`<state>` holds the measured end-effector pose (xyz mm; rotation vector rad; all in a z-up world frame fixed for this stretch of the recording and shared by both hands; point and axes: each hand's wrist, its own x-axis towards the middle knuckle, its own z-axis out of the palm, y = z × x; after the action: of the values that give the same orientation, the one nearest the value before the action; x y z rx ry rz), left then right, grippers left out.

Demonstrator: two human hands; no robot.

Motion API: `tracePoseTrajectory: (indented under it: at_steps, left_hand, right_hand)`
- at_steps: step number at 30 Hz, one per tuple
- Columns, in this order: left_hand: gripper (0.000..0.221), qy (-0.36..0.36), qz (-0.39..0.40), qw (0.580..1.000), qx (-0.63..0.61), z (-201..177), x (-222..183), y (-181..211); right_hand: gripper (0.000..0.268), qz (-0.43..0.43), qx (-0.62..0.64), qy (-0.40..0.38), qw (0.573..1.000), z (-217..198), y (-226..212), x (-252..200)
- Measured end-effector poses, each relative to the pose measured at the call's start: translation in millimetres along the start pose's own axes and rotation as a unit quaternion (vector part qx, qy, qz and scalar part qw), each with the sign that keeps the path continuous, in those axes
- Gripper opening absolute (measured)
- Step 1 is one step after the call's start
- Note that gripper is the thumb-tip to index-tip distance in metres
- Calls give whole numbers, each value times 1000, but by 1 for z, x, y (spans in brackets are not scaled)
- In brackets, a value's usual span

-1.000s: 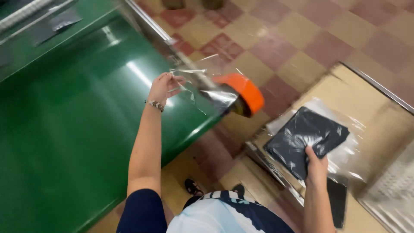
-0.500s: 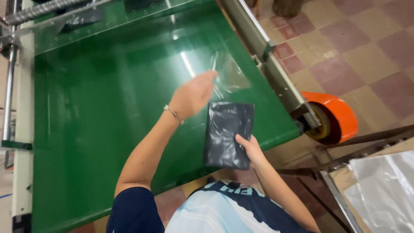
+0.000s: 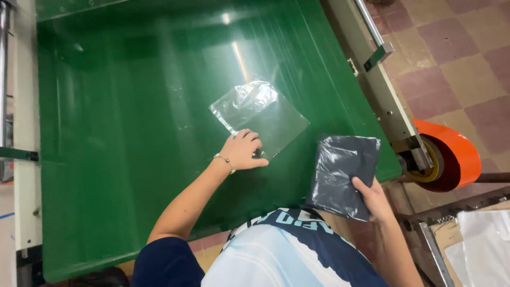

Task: Folding black plastic bags and inserting them into clear plastic sleeves for packaging

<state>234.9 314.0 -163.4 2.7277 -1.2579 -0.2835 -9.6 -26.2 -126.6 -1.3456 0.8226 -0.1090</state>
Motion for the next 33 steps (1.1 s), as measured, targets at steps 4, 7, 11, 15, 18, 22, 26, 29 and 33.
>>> tracePoseTrajectory:
  at_steps: [4, 7, 11, 15, 18, 22, 26, 29, 33]
  left_hand:
    - [56, 30, -32, 998, -39, 30, 48, 18]
    - [45, -37, -99, 990, -90, 54, 79, 19]
    - [17, -23, -132, 987, -92, 76, 96, 7]
    - [14, 54, -128, 984, -107, 43, 76, 9]
    - [17, 99, -87, 985, -116, 16, 63, 13]
    - [19, 67, -33, 979, -192, -9, 58, 21]
    - [49, -13, -35, 955, -293, -28, 58, 31]
    - [34, 49, -42, 966, -251, 8, 72, 31]
    - [19, 138, -46, 976, -161, 37, 83, 37]
  right_hand:
    - [25, 34, 0, -25, 999, -3, 29, 7]
    - [24, 59, -7, -70, 996, 25, 36, 17]
    - [23, 63, 28, -128, 989, 68, 37, 21]
    - [22, 50, 37, -108, 992, 79, 40, 26]
    - [24, 43, 42, -102, 993, 89, 36, 19]
    - [26, 69, 43, -123, 989, 102, 56, 25]
    - [29, 71, -2, -191, 979, 133, 24, 6]
    - [28, 33, -64, -252, 965, 140, 27, 21]
    - [33, -34, -130, -306, 943, 146, 27, 35]
